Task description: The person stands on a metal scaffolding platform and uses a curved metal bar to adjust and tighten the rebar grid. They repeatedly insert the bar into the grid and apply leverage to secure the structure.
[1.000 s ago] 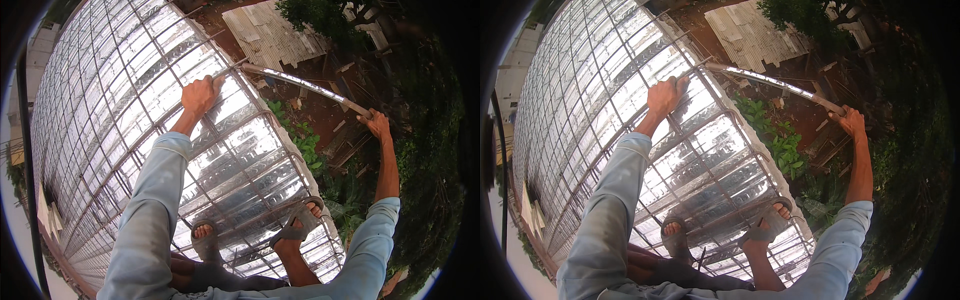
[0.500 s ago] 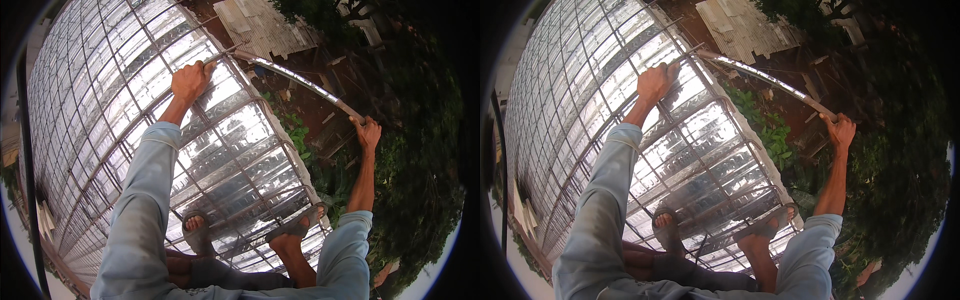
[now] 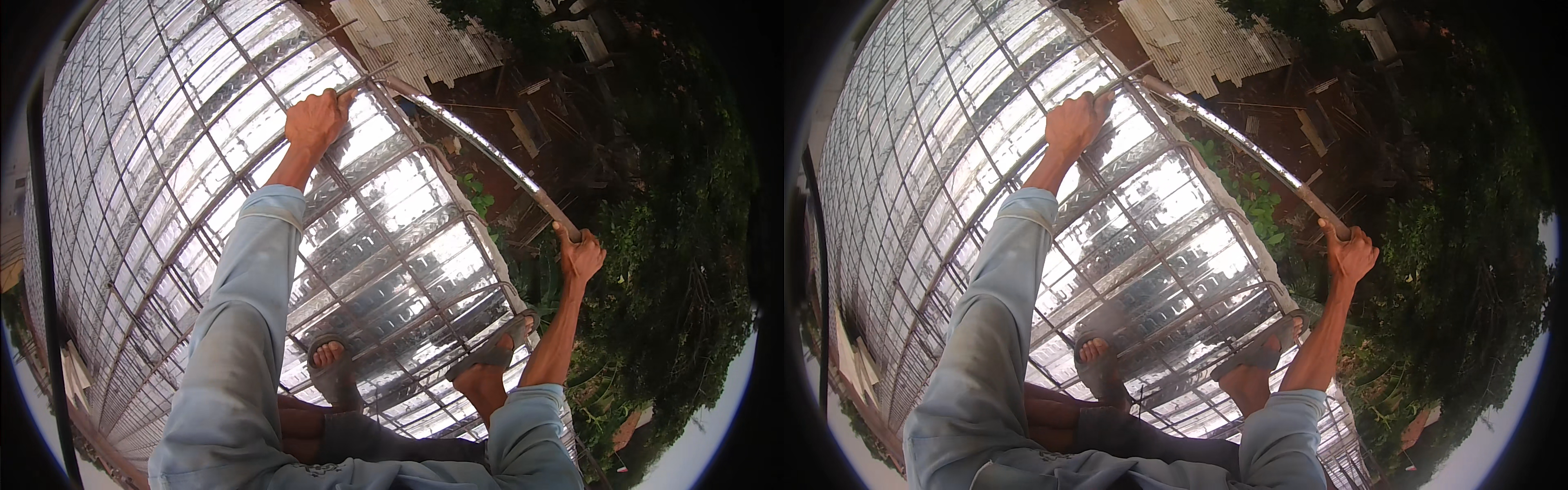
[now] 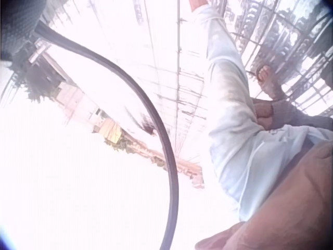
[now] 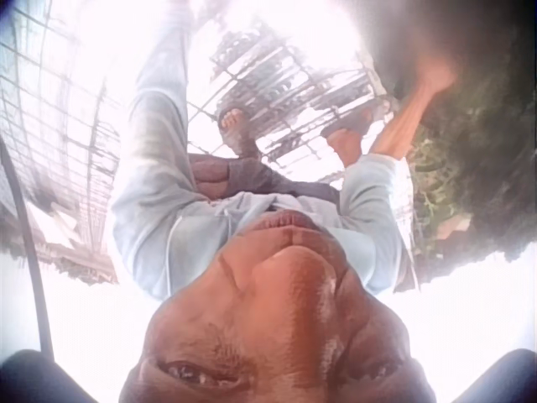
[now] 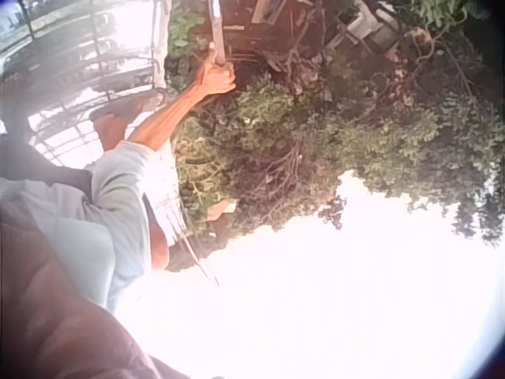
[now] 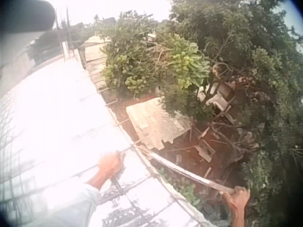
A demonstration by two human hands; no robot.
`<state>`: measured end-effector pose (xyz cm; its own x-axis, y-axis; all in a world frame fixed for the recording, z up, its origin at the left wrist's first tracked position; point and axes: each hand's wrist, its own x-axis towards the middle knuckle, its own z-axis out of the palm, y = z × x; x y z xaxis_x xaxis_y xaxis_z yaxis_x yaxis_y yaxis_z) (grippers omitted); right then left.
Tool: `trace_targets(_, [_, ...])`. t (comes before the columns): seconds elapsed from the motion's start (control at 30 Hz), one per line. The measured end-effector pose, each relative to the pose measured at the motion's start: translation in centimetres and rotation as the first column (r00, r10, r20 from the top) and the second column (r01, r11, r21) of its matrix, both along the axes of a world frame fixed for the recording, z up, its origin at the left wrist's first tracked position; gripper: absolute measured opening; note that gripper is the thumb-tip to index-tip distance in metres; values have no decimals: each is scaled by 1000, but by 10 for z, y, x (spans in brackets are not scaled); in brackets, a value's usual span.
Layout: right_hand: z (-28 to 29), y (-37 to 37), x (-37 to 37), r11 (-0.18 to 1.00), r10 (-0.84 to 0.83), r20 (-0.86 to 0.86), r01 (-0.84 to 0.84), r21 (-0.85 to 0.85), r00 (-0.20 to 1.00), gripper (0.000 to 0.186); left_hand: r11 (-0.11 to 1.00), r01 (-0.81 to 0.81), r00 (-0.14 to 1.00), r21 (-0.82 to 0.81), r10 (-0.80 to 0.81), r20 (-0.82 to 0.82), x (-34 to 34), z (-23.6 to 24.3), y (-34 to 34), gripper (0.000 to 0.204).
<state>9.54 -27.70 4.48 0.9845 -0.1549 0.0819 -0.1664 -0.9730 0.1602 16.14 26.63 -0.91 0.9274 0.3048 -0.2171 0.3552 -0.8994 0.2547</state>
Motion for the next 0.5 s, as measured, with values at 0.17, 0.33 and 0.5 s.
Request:
trace_targets(0.17, [35,41,-41,991,-132,-1,132,-21,991,84,1000,-2,1000,9,2,18,-2,-1,0,72])
trace_targets(0.33, [40,82,-100,975,-220,86,221,-3,972,85,1000,5,1000,30,-5,19,-3,1,4,72])
trace_targets(0.5, [99,89,-80,979,-199,-15,198,-47,980,83,999,20,1000,49,-21,21,-13,-6,4,70])
